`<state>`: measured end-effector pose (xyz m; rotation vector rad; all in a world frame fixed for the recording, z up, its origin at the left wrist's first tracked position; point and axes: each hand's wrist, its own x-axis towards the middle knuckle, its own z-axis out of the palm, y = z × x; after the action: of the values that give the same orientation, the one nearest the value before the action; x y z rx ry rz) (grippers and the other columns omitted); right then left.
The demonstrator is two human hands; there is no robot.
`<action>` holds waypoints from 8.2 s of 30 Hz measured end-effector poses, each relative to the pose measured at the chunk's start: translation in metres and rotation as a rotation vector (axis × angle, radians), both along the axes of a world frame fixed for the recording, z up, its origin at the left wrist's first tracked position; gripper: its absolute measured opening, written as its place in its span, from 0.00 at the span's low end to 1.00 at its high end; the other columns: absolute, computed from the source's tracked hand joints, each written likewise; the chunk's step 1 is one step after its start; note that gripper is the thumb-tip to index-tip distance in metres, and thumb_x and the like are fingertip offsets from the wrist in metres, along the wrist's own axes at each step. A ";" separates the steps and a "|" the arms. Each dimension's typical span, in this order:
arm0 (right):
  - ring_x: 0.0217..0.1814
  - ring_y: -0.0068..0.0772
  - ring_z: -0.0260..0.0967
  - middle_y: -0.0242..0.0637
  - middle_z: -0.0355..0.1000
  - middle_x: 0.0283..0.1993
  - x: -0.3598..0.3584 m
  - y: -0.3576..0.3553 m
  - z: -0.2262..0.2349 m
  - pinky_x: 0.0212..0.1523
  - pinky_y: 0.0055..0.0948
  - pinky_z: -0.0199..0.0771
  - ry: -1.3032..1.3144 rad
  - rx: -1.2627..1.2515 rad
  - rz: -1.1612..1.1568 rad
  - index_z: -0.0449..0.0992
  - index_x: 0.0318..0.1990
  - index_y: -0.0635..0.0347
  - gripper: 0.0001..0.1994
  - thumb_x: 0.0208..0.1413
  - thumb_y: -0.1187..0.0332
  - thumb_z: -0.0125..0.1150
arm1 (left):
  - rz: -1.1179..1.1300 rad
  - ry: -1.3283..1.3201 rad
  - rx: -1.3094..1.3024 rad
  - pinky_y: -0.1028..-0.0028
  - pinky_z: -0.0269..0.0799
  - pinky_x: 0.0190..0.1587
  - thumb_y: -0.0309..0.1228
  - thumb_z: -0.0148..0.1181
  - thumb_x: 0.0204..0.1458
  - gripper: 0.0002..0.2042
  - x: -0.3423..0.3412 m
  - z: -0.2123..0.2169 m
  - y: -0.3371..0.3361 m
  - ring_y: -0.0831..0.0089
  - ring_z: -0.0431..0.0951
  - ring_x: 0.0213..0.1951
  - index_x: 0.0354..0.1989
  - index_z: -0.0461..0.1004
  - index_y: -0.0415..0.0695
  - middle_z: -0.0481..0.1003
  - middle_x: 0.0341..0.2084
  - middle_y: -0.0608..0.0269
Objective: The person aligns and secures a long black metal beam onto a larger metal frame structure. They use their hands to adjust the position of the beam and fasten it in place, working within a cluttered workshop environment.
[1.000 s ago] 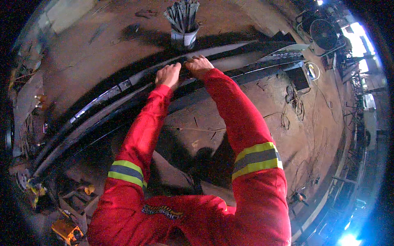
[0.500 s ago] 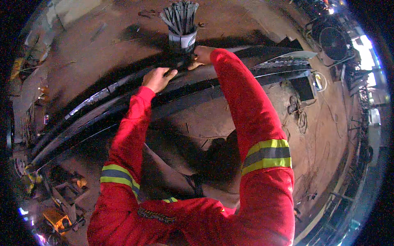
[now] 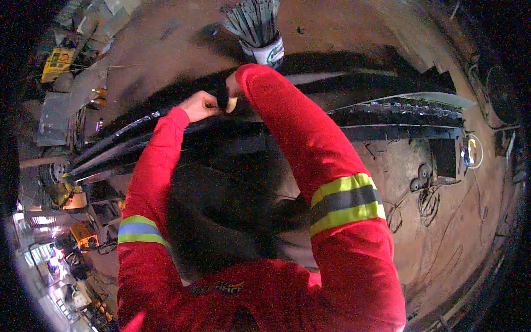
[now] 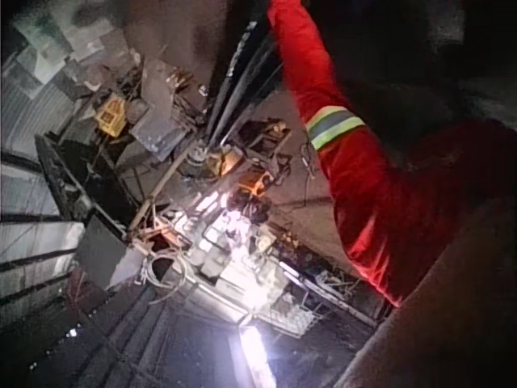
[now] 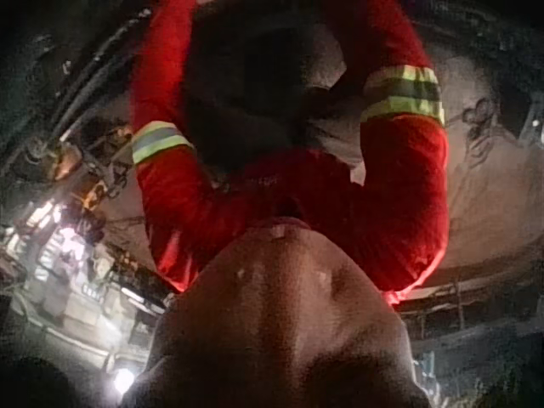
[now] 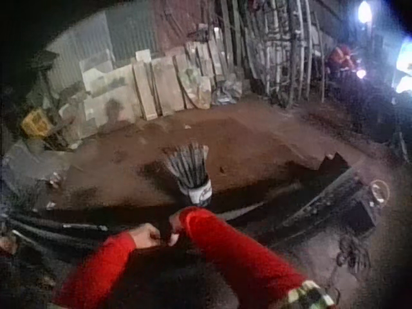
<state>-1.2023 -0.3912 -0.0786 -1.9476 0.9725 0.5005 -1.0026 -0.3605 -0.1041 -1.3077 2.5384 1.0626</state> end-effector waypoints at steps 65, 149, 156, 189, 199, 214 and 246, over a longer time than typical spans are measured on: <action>0.39 0.41 0.74 0.40 0.73 0.42 0.020 0.080 -0.061 0.35 0.36 0.77 -0.033 -1.107 -0.029 0.69 0.49 0.57 0.15 0.55 0.69 0.46 | 0.109 -0.191 -0.857 0.62 0.68 0.43 0.47 0.68 0.35 0.22 0.009 -0.039 0.050 0.60 0.75 0.36 0.33 0.69 0.44 0.75 0.28 0.57; 0.38 0.44 0.74 0.42 0.74 0.38 -0.021 0.083 -0.057 0.38 0.40 0.76 -0.100 -1.148 -0.159 0.73 0.41 0.56 0.11 0.55 0.67 0.46 | 0.025 -0.065 -0.848 0.58 0.72 0.41 0.28 0.65 0.37 0.21 -0.049 -0.039 0.048 0.52 0.74 0.41 0.42 0.67 0.39 0.73 0.37 0.50; 0.38 0.44 0.72 0.42 0.75 0.38 -0.068 0.053 -0.005 0.44 0.37 0.70 -0.065 -0.469 -0.230 0.77 0.36 0.60 0.25 0.37 0.47 0.67 | 0.006 0.254 -0.328 0.62 0.69 0.35 0.34 0.65 0.43 0.13 -0.038 -0.019 0.028 0.61 0.76 0.31 0.33 0.74 0.38 0.75 0.25 0.51; 0.45 0.51 0.71 0.46 0.74 0.37 -0.067 0.043 -0.001 0.43 0.44 0.72 -0.022 -0.583 0.063 0.76 0.33 0.63 0.20 0.36 0.58 0.72 | -0.092 0.042 -0.457 0.58 0.69 0.36 0.30 0.61 0.44 0.09 -0.096 -0.019 0.024 0.47 0.75 0.34 0.31 0.73 0.39 0.75 0.26 0.45; 0.46 0.47 0.70 0.45 0.73 0.38 -0.074 0.046 -0.047 0.45 0.42 0.72 -0.017 -0.822 0.037 0.74 0.34 0.62 0.21 0.35 0.57 0.70 | 0.036 0.186 -0.584 0.59 0.70 0.37 0.33 0.62 0.44 0.12 -0.095 -0.020 0.044 0.48 0.75 0.36 0.34 0.71 0.40 0.74 0.32 0.46; 0.41 0.45 0.73 0.44 0.74 0.38 -0.068 0.077 -0.051 0.41 0.38 0.74 0.088 -0.908 -0.030 0.73 0.40 0.57 0.12 0.46 0.66 0.58 | 0.035 -0.034 -0.575 0.59 0.73 0.40 0.27 0.66 0.35 0.24 -0.105 -0.016 0.045 0.50 0.75 0.40 0.45 0.67 0.41 0.74 0.36 0.48; 0.18 0.27 0.64 0.32 0.66 0.17 -0.142 0.030 0.002 0.18 0.29 0.63 -0.106 -0.074 -0.301 0.78 0.25 0.57 0.18 0.36 0.51 0.71 | -0.179 -0.302 0.199 0.71 0.62 0.26 0.57 0.61 0.43 0.26 -0.149 0.014 -0.033 0.77 0.66 0.20 0.21 0.76 0.41 0.68 0.14 0.68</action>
<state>-1.3446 -0.3613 -0.0769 -1.8291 1.2035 0.1900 -1.1519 -0.3937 -0.0900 -1.0750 2.2162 0.9693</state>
